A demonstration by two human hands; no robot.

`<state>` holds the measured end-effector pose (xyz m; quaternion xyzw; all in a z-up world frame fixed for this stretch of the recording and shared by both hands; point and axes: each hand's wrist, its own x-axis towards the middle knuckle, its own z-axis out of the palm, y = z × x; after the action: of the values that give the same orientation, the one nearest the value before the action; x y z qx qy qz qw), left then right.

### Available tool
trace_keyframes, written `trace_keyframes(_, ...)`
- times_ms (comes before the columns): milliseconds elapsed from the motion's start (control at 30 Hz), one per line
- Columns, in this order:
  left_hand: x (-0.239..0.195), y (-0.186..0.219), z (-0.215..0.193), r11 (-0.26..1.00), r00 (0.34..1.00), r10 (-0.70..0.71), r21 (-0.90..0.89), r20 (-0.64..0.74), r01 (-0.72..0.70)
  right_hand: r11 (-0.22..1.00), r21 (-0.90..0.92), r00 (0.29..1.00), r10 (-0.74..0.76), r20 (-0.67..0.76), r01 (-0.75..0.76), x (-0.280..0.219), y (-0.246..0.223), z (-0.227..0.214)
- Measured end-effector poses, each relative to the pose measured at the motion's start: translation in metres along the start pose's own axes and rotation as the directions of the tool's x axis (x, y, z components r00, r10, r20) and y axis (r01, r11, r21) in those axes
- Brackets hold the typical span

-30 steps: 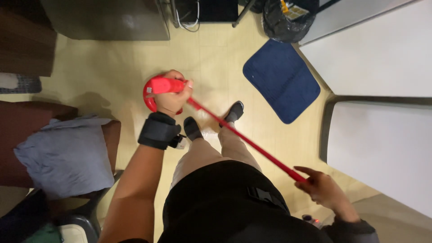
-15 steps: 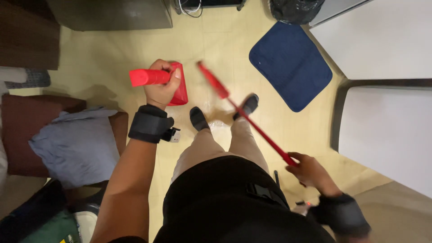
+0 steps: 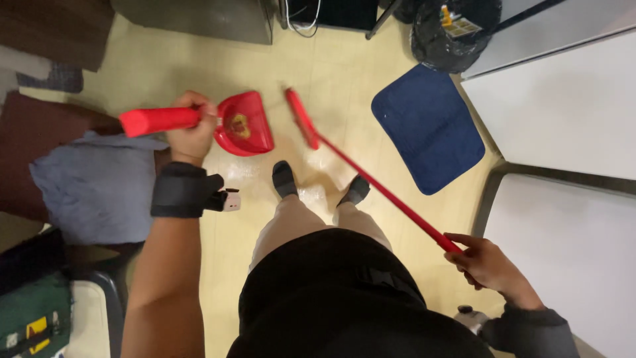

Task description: The person sweeps a tiled floor using a red broom and dustpan. They gather debris into the dustpan and then empty the contents into a black trash bag located under a counter.

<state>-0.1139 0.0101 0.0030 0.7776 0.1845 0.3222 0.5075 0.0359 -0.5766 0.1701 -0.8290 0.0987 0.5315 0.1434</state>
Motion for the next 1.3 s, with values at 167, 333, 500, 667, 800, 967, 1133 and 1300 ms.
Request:
trace_keyframes(167, -0.024, 0.008, 0.009, 0.970, 0.983, -0.181, -0.168, -0.006, 0.177, 0.993, -0.114, 1.000, -0.008, 0.003, 0.008, -0.001, -0.028, 0.016)
trace_keyframes(333, -0.024, 0.013, 0.028, 0.984, 0.991, -0.123, 0.125, -0.051, 0.129, 0.984, -0.160, 0.992, -0.068, 0.106, 0.085, 0.038, -0.049, 0.053)
trace_keyframes(500, -0.013, 0.015, 0.035, 0.995, 0.994, -0.104, 0.004, 0.022, 0.104, 0.938, -0.108, 0.918, -0.290, 0.270, 0.328, 0.065, -0.069, 0.086)
trace_keyframes(667, -0.006, 0.064, 0.044, 0.995, 0.971, -0.082, 0.067, 0.225, 0.068, 0.969, -0.001, 0.926, -0.235, 0.297, 0.246, 0.039, -0.052, 0.085)
trace_keyframes(800, 0.010, 0.078, 0.054, 1.000, 0.975, -0.006, -0.020, 0.222, 0.010, 0.978, -0.014, 0.959, -0.201, 0.201, 0.208, -0.020, -0.050, 0.072)
trace_keyframes(967, 0.053, 0.128, 0.070, 0.985, 0.984, 0.106, -0.150, 0.144, -0.084, 0.992, 0.002, 0.992, -0.127, 0.027, 0.127, -0.072, -0.006, 0.049)
trace_keyframes(1133, 0.074, 0.185, 0.110, 0.954, 0.962, 0.265, -0.163, 0.063, -0.252, 0.992, 0.112, 0.988, -0.039, -0.152, 0.057, -0.097, 0.052, 0.013)
trace_keyframes(1300, 0.070, 0.268, 0.188, 0.867, 0.926, 0.374, -0.336, -0.050, -0.368, 0.992, 0.116, 0.966, 0.076, -0.246, -0.049, -0.085, 0.185, -0.045)
